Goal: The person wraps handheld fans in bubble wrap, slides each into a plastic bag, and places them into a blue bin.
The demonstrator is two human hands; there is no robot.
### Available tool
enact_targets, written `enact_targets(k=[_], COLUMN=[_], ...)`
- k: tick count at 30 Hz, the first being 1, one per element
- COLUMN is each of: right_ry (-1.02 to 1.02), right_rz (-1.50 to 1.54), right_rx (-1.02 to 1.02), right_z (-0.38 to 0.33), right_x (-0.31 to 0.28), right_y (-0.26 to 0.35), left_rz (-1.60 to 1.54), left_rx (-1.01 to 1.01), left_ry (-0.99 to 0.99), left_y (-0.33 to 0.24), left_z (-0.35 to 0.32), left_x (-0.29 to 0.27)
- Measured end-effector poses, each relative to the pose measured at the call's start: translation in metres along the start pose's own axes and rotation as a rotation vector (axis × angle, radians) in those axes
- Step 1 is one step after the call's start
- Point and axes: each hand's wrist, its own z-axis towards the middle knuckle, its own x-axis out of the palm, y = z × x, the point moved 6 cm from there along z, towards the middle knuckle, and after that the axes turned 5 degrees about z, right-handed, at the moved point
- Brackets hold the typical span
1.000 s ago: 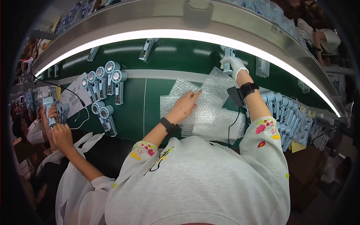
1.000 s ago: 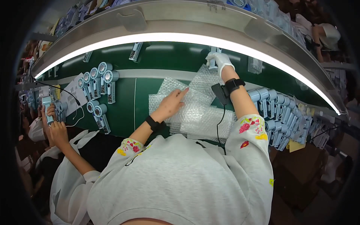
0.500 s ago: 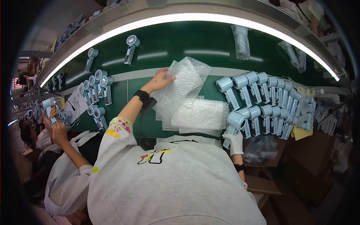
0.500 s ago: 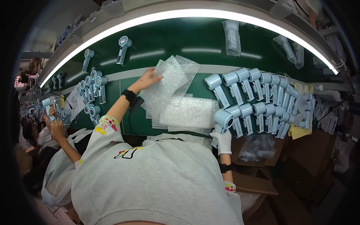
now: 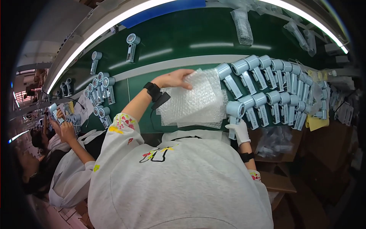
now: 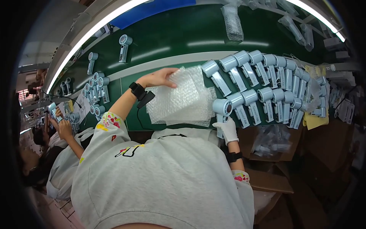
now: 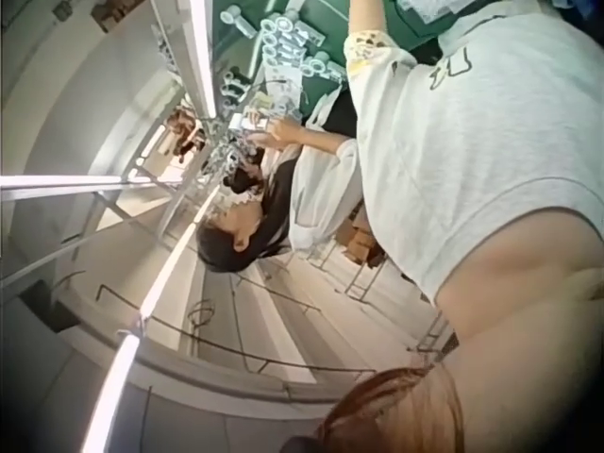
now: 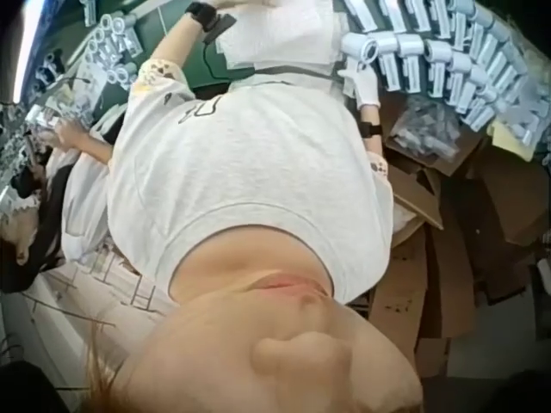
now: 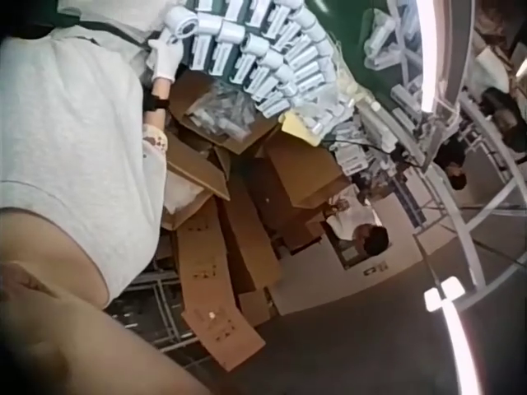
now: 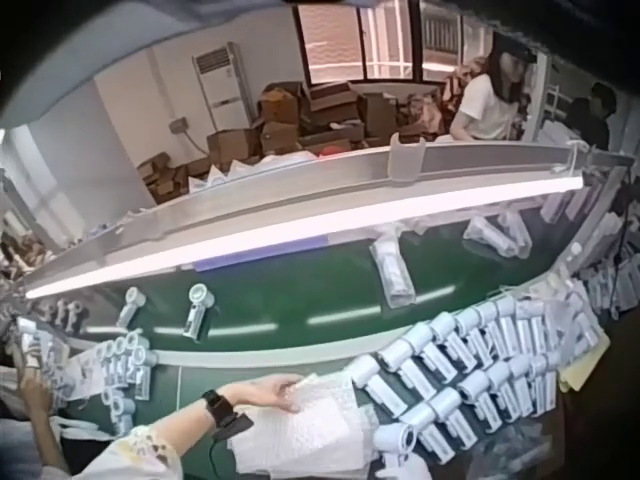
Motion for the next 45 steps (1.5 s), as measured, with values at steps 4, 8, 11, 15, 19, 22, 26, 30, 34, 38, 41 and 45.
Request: enact_targets(k=[4, 8, 11, 15, 19, 22, 26, 30, 34, 38, 41, 45], right_ry=[0.072, 0.095, 0.075, 0.147, 0.309, 0.402, 0.438, 0.271, 0.127, 0.081, 0.106, 0.244], right_rz=[0.047, -0.060, -0.107, 0.015, 0.020, 0.129, 0.350, 0.288, 0.339, 0.378, 0.402, 0.365], right_rx=[-0.011, -0.037, -0.082, -0.061, 0.017, 0.089, 0.079, -0.035, -0.059, -0.022, 0.045, 0.217], right_z=[0.000, -0.006, -0.009, -0.003, 0.004, -0.003, -0.004, 0.006, 0.017, 0.027, 0.025, 0.015], right_x=[0.003, -0.002, 0.000, 0.022, 0.057, 0.091, 0.128, 0.147, 0.153, 0.164, 0.187, 0.224], right_y=[0.005, 0.011, 0.025, 0.031, 0.045, 0.063, 0.082, 0.093, 0.095, 0.102, 0.102, 0.091], left_rz=[0.624, 0.995, 0.711, 0.703, 0.478, 0.612, 0.614, 0.697, 0.654, 0.006, -0.181, -0.066], left_rx=[0.135, 0.030, -0.177, -0.178, -0.269, -0.225, -0.257, -0.161, -0.085, -0.598, -0.567, -0.545], left_ry=[-0.194, -0.386, -0.297, -0.258, -0.223, -0.308, -0.258, -0.401, -1.045, -1.374, -1.260, -1.176], left_y=[0.023, 0.027, 0.050, 0.043, 0.050, 0.058, 0.079, 0.084, 0.096, 0.177, 0.204, 0.174], left_z=[-0.007, -0.031, -0.046, -0.061, -0.079, -0.106, -0.119, -0.133, -0.199, -0.247, -0.232, -0.224], left_x=[0.041, 0.059, 0.072, 0.097, 0.101, 0.057, -0.012, -0.052, -0.071, -0.043, -0.014, -0.006])
